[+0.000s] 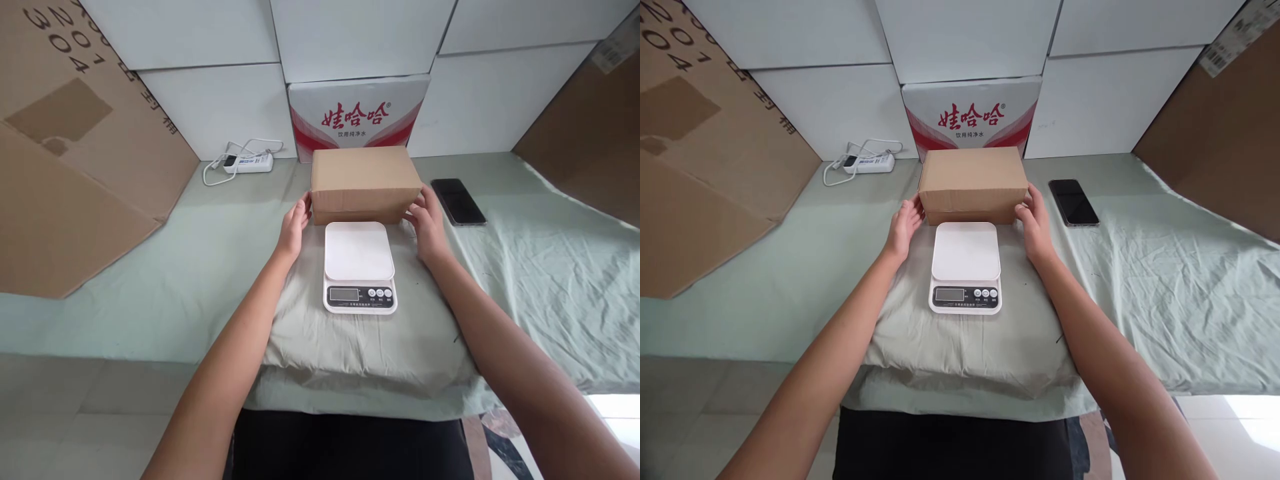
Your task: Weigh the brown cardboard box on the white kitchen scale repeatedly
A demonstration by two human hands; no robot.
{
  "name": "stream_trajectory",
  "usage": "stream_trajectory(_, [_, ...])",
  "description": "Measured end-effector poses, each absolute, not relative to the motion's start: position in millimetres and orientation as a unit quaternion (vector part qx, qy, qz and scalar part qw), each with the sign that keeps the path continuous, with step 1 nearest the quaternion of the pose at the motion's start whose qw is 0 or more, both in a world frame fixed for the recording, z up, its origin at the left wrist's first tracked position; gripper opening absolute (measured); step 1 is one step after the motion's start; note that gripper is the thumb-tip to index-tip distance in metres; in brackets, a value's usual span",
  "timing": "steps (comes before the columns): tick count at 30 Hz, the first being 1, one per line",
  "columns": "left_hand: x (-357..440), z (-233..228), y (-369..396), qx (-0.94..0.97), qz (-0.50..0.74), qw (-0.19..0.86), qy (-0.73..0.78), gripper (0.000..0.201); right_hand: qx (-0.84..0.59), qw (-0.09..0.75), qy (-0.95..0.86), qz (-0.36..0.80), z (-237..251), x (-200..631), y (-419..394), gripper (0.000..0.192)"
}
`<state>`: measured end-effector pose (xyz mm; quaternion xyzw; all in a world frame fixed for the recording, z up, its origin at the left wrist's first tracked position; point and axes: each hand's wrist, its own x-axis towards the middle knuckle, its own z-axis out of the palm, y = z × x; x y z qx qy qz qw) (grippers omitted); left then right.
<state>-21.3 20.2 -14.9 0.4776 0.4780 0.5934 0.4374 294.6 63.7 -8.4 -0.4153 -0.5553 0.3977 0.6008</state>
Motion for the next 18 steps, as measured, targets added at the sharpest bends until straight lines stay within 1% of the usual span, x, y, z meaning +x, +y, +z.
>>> stream_trajectory(4, [-15.1,-13.6,20.5,0.495,0.594,0.44,0.457,0.099,-0.412,0.577,-0.592,0.382,-1.4,285.8,58.4,0.065])
stream_trajectory(7, [-9.8,-6.2,16.6,0.508,0.604,0.416,0.451,0.094,-0.405,0.581,-0.614,0.349,3.7,279.5,58.2,0.069])
stream_trajectory(10, [-5.8,8.3,4.0,0.531,0.615,0.368,0.453,0.089,-0.378,0.606,-0.623,0.318,9.8,276.6,54.8,0.083])
stream_trajectory(13, [-3.3,23.8,-21.6,0.554,0.623,0.325,0.446,0.086,-0.371,0.612,-0.638,0.283,17.3,279.2,38.7,0.099])
stream_trajectory(15, [-2.3,29.3,-44.9,0.564,0.624,0.31,0.444,0.085,-0.371,0.614,-0.645,0.263,19.7,283.8,20.4,0.104])
stream_trajectory(18, [-1.6,25.5,-81.5,0.564,0.626,0.307,0.442,0.086,-0.377,0.619,-0.646,0.238,14.0,293.5,-9.7,0.109])
